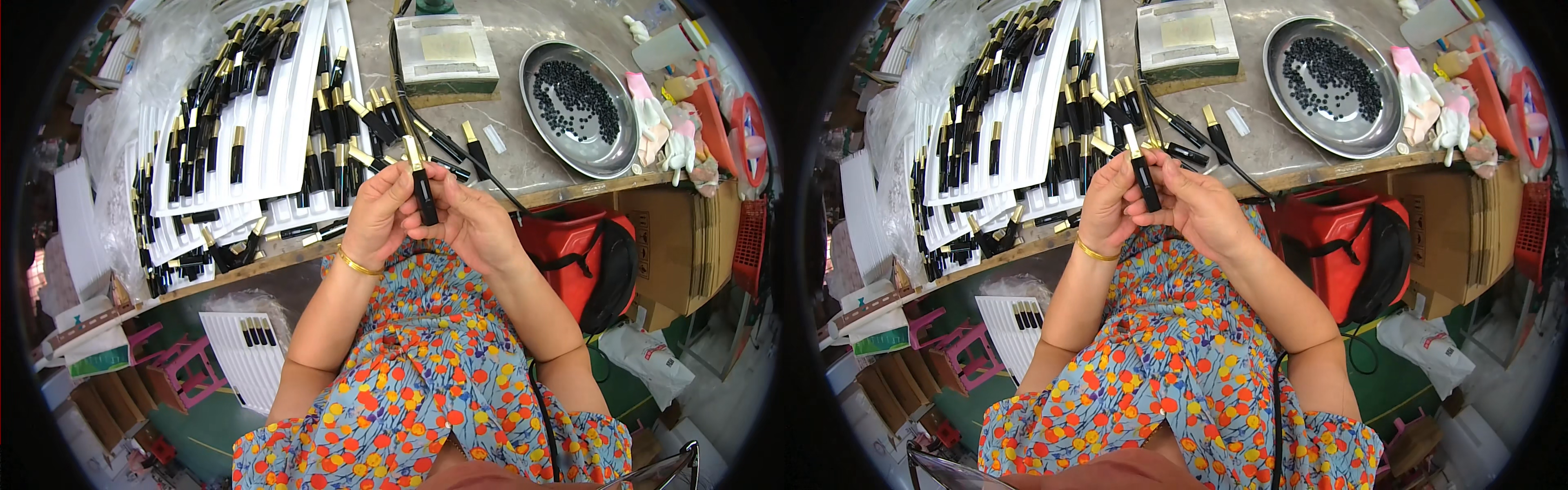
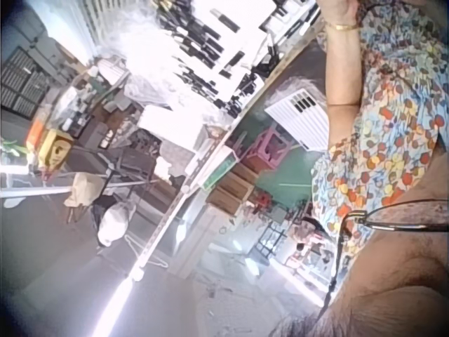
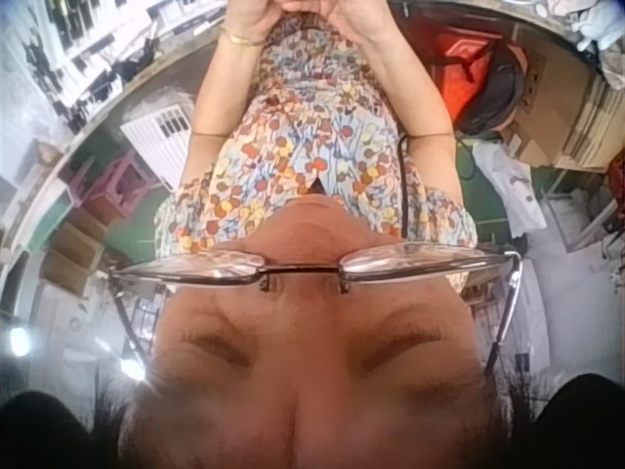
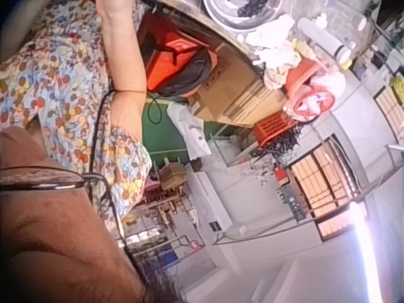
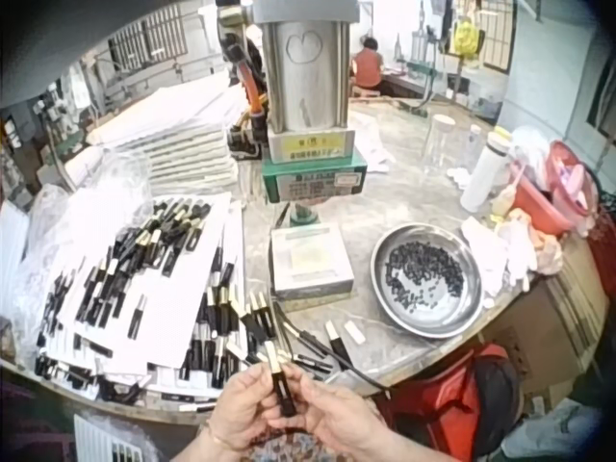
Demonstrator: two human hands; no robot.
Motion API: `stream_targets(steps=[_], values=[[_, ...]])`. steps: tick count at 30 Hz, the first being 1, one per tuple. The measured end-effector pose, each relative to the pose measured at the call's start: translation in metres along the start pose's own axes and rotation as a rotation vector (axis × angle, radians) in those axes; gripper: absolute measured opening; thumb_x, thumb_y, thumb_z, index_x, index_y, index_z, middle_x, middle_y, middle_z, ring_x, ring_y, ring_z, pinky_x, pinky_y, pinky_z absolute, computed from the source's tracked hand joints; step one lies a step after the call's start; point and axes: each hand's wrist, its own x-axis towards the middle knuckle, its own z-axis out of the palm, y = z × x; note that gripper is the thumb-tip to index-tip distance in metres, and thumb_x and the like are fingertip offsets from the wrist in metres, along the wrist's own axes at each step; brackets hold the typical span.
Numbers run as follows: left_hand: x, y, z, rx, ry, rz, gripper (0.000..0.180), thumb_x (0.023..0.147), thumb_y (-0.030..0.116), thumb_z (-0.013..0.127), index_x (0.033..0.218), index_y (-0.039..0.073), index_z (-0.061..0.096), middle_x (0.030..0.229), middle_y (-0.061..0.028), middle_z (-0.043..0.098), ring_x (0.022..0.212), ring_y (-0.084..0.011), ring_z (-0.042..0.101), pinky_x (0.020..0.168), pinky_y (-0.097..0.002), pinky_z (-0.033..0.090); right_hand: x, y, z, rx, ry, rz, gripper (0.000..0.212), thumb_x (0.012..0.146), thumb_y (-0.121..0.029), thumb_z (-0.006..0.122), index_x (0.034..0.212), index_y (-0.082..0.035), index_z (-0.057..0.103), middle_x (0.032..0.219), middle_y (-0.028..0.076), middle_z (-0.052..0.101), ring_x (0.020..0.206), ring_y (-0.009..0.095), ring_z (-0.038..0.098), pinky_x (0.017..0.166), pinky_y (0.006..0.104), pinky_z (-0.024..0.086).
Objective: The person assembles cosmetic containers by fitting the inner components and caps onto the casing bodies by hand.
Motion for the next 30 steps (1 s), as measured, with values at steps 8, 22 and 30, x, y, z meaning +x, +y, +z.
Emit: stream_targets(steps=[8,22,30], values=[[0.003,0.004,0.001,0.071,-0.019,0.071,0.03,0.092,0.024,0.045,0.101,-0.003,0.053,0.099,-0.0155,0.057,0.051,0.0004,0.039,0.044,-0.0107,0.036,-0.004,0.009,-0.007,-0.25,-0.001,-0.073,0.036,0.093,-0.022,0.04,0.111,0.008,0.048,0.099,0.017,0.059,0.087,0.023,0.061,0.077,0.033,0.052],[-0.01,-0.004,0.001,0.348,0.019,0.127,0.026,0.088,0.021,0.053,0.099,-0.002,0.054,0.101,-0.018,0.058,0.056,-0.0038,0.044,0.05,-0.0151,0.038,-0.013,0.023,-0.007,-0.401,0.084,-0.151,0.027,0.09,-0.012,0.046,0.111,0.004,0.051,0.09,0.007,0.06,0.078,0.011,0.059,0.065,0.0217,0.049],[-0.008,0.0,0.002,0.577,-0.223,0.3,0.034,0.083,0.027,0.058,0.091,-0.006,0.061,0.095,-0.0199,0.06,0.094,-0.0262,0.057,0.074,-0.0308,0.047,-0.025,0.037,-0.017,-0.556,0.028,-0.386,0.023,0.09,-0.01,0.045,0.107,0.004,0.052,0.092,0.009,0.058,0.075,0.013,0.059,0.065,0.0227,0.049]])
